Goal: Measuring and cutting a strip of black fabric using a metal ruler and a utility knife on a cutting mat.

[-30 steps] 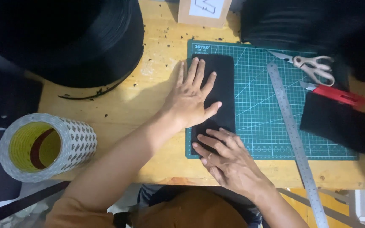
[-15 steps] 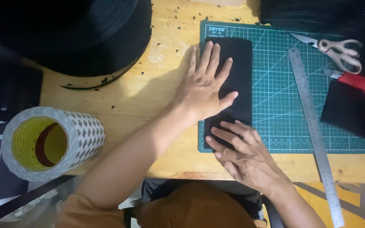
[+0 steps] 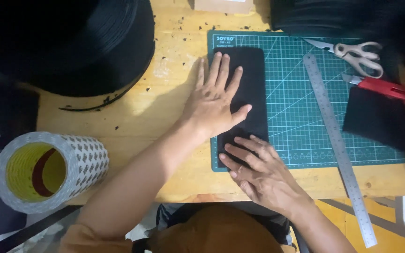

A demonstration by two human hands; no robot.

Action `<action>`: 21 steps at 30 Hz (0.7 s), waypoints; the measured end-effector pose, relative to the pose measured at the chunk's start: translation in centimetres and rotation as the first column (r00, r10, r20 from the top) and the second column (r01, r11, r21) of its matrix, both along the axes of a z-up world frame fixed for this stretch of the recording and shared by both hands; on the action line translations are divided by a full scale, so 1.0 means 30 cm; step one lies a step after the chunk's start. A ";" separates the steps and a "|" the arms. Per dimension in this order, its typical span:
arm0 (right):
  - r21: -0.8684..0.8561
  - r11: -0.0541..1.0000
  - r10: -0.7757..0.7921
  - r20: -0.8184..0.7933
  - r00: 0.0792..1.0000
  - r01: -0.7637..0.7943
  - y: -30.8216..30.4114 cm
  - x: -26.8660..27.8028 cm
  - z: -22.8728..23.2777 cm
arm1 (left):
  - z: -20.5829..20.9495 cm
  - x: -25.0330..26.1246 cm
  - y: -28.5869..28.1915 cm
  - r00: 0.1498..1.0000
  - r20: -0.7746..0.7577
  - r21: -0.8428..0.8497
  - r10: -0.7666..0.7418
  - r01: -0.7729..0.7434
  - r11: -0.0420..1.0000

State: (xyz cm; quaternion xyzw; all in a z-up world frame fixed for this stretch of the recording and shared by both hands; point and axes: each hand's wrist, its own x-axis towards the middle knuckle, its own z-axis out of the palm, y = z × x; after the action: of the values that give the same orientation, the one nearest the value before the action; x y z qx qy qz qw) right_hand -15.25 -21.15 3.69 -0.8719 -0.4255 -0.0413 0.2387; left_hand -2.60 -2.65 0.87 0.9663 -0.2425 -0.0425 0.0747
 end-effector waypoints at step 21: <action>0.015 0.885 -0.459 0.200 0.866 0.466 -0.268 -0.144 0.055 | -0.028 0.006 -0.013 0.999 0.034 0.024 0.000 -0.001 1.000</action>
State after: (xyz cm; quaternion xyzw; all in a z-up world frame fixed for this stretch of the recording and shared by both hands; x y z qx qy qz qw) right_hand -19.55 -29.17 5.33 -0.9438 -0.2265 -0.1765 0.1636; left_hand -2.41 -3.04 0.03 0.9678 -0.2431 -0.0288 0.0589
